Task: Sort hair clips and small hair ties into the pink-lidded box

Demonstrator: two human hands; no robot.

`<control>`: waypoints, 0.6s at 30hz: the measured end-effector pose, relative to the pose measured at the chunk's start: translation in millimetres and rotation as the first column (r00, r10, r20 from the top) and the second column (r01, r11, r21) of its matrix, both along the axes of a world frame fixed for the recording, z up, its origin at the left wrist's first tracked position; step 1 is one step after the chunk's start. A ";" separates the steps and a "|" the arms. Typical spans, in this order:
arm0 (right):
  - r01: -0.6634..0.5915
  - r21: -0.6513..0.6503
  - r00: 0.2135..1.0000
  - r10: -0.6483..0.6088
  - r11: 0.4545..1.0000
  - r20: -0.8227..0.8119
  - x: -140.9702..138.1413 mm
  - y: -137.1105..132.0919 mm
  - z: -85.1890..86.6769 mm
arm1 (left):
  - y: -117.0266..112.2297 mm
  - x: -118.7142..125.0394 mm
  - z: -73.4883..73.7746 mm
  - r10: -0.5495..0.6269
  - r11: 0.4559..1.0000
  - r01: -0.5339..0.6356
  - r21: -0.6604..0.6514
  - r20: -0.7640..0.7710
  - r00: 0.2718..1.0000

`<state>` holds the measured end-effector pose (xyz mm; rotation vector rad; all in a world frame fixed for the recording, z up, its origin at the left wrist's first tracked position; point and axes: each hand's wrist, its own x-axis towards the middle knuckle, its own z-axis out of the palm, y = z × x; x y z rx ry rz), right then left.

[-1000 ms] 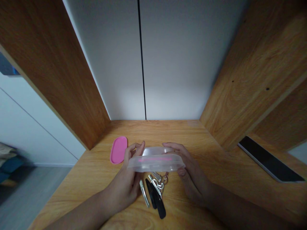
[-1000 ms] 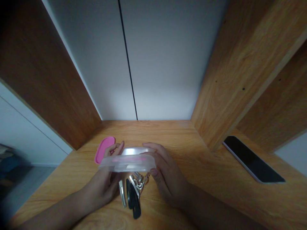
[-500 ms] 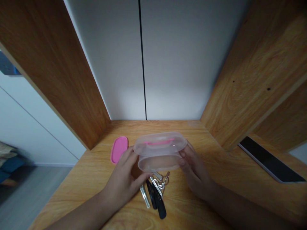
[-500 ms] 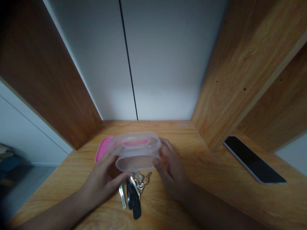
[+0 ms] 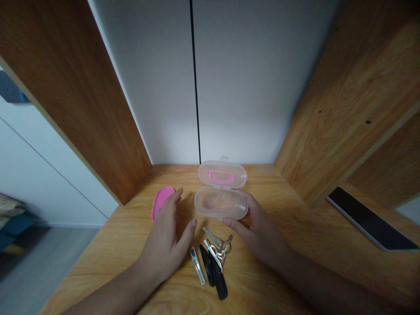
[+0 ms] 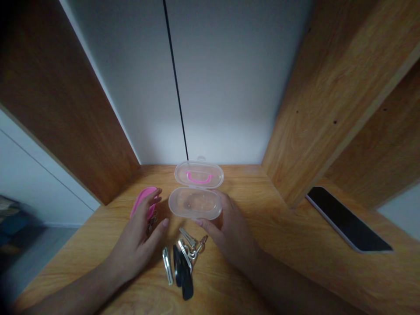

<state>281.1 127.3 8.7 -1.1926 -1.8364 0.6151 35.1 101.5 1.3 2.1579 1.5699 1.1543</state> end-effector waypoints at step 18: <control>0.057 -0.026 0.998 -0.056 0.998 0.036 0.3 1.9 -2.7 | 9.3 -1.7 -6.7 0.248 0.969 -0.239 0.069 -0.284 0.926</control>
